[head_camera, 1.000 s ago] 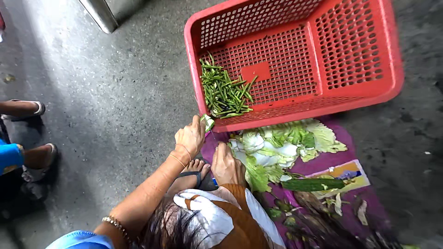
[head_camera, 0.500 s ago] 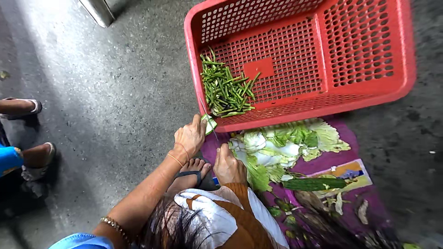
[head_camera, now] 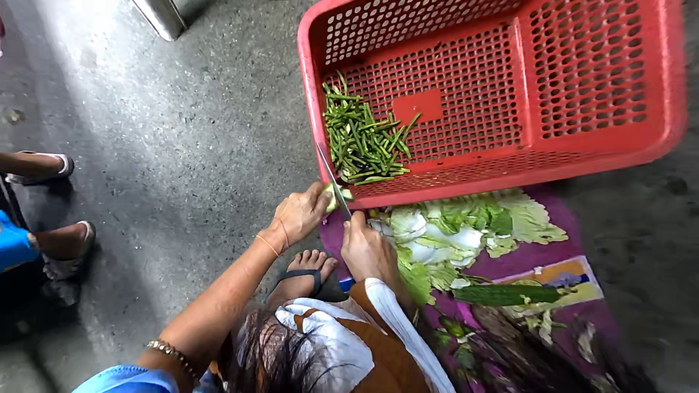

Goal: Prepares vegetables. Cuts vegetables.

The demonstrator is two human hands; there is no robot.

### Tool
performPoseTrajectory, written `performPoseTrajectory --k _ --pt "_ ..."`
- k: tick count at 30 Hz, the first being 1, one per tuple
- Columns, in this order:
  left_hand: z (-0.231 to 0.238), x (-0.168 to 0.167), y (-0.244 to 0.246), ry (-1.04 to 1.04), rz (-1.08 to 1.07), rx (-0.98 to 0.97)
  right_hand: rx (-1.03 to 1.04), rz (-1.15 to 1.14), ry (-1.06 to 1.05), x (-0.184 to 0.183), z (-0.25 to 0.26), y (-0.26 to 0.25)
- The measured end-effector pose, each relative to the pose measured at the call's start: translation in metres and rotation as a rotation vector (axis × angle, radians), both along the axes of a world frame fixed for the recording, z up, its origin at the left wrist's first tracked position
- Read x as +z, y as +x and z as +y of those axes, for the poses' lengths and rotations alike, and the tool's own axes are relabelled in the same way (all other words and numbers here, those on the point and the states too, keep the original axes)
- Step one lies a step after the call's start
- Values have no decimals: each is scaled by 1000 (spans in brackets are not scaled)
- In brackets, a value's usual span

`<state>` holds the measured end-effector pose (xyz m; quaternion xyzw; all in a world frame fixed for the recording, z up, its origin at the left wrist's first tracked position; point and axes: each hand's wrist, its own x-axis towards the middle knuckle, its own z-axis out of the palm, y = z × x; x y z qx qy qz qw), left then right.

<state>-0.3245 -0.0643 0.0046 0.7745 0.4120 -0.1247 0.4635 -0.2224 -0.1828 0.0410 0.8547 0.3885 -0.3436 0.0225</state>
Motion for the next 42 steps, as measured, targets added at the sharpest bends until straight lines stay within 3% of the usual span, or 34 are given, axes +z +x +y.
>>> performPoseTrajectory --k 2,6,14,24,31,42 --pt "-11 7 -4 -47 -18 10 -31 -121 206 -15 -7 12" --pt "-21 9 -4 -57 -34 178 -189 -241 389 -25 -14 18" --pt "-26 8 18 155 -34 273 -109 -247 590 -21 -29 -18" --pt "-32 2 24 211 -16 233 -83 -140 207 -12 -23 -21" --pt "-31 -3 20 194 -39 272 -42 -245 368 -27 -33 -27" --pt "-19 0 15 144 -24 207 -33 -150 165 -23 -21 -23"
